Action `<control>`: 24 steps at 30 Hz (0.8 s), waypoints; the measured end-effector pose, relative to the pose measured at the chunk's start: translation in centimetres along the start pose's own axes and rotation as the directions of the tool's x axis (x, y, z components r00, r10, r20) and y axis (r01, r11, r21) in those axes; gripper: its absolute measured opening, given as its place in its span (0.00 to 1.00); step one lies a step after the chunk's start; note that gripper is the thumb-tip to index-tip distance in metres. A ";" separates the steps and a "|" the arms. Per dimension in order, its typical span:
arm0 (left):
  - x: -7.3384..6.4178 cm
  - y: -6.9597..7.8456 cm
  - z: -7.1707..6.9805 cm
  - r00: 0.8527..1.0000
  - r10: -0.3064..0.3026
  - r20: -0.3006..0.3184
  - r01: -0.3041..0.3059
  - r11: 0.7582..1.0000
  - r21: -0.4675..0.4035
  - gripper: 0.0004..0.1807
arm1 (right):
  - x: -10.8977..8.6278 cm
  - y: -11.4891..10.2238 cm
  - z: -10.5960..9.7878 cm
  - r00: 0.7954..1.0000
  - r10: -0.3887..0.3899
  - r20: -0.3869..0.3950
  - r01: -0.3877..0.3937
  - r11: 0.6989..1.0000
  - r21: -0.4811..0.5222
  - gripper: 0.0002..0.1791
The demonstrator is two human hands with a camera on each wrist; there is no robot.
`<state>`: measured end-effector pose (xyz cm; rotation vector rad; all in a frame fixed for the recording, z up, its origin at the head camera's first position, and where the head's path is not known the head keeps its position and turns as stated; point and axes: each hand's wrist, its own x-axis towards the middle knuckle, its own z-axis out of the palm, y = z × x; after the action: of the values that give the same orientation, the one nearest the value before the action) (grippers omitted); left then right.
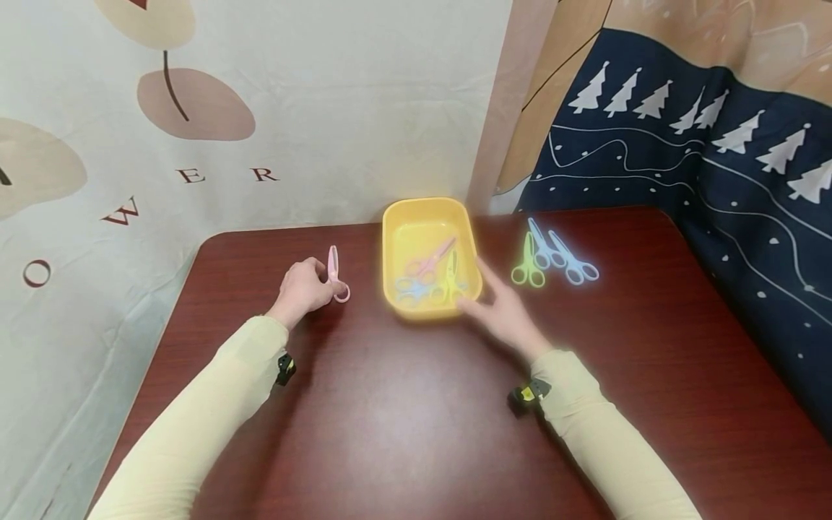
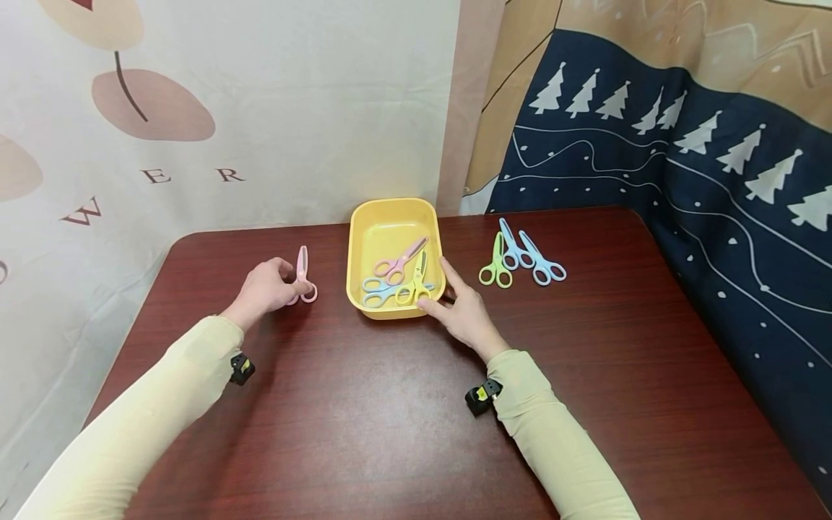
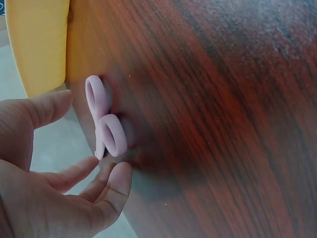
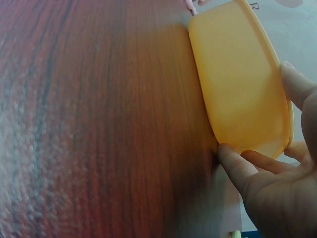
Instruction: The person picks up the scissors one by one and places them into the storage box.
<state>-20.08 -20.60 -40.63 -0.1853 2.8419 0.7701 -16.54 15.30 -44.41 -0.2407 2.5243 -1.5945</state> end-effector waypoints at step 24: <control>-0.2 -0.3 1.0 1.000 -0.024 -0.015 0.025 0.999 0.032 0.29 | 0.1 0.4 -0.1 1.000 -0.002 -0.002 0.002 1.000 -0.008 0.51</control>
<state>-19.69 -20.33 -41.64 -0.2213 2.8584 0.7207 -16.67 15.48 -44.72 -0.2429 2.5332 -1.5864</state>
